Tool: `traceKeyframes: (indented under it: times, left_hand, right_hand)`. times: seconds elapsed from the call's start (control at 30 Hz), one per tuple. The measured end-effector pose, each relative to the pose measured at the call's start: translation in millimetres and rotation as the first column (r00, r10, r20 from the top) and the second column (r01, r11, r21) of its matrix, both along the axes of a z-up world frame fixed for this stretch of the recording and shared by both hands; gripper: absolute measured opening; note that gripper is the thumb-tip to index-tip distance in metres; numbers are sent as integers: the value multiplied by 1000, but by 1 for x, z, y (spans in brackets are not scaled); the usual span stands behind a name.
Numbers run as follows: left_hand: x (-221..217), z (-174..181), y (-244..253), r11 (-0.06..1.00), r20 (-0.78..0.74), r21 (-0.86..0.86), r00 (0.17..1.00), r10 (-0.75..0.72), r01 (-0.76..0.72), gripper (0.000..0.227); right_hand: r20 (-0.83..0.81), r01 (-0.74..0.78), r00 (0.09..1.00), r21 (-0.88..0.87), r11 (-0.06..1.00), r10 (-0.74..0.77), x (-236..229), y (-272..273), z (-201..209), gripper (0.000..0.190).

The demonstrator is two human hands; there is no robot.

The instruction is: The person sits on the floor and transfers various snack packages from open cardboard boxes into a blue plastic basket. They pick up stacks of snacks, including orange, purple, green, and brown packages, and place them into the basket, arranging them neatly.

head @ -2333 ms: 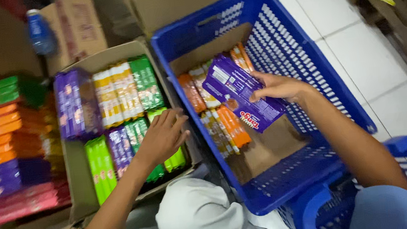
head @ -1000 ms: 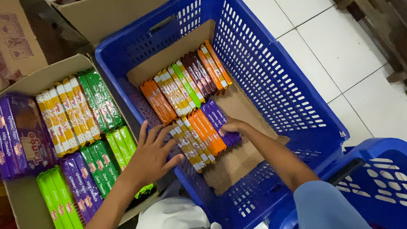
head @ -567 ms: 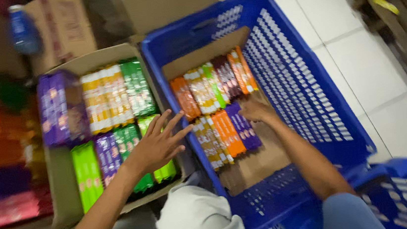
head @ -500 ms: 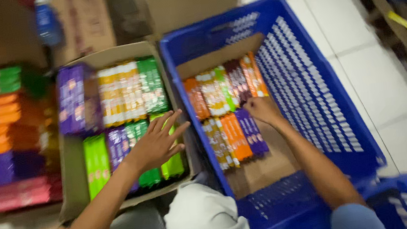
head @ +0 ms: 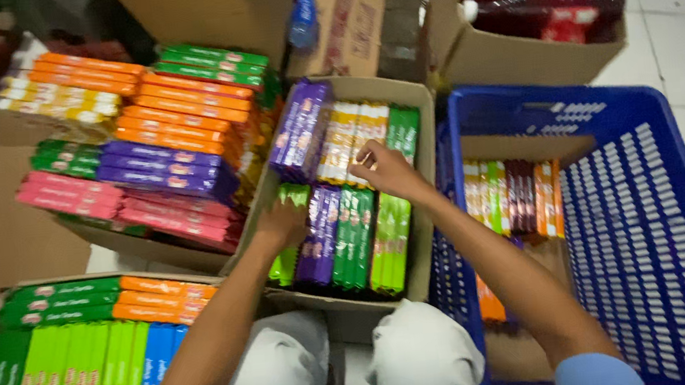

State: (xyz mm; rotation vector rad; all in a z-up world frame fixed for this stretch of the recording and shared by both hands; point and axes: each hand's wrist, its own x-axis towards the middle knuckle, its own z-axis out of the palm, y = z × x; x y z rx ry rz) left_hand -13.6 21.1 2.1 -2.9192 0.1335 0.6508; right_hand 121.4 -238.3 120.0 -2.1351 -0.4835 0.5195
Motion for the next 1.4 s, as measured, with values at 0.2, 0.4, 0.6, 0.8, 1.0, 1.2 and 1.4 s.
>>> traceKeyframes:
  times: [0.2,0.4,0.6,0.8,1.0,1.2,1.4]
  left_hand:
    - [17,-14,2,975,-222,-129,963,150,-182,79]
    - [9,16,-11,951,-287,-160,935,210,-263,93]
    - [16,-34,-8,947,-275,-188,939,204,-261,97]
    - [16,-59,-11,948,-234,-208,954,190,-239,94]
    - [6,-78,-15,966,-4,-191,985,174,-172,85]
    - [-4,-84,-9,990,205,-122,975,88,-64,78]
    - [12,-61,-9,993,36,-95,997,74,-70,66]
  right_hand:
    - [-249,64,963,-145,987,-99,-10,109,56,132]
    - [-305,289,901,-106,951,-308,46,186,-41,152]
    - [-305,330,889,-91,939,-342,74,184,-94,158]
    - [-147,74,979,-405,911,-145,62,154,-54,146]
    - [-143,114,972,-403,908,-186,19,140,9,142]
    - [-58,117,986,-445,888,-159,29,115,9,114]
    - [-87,55,993,-258,965,-80,12,29,34,101]
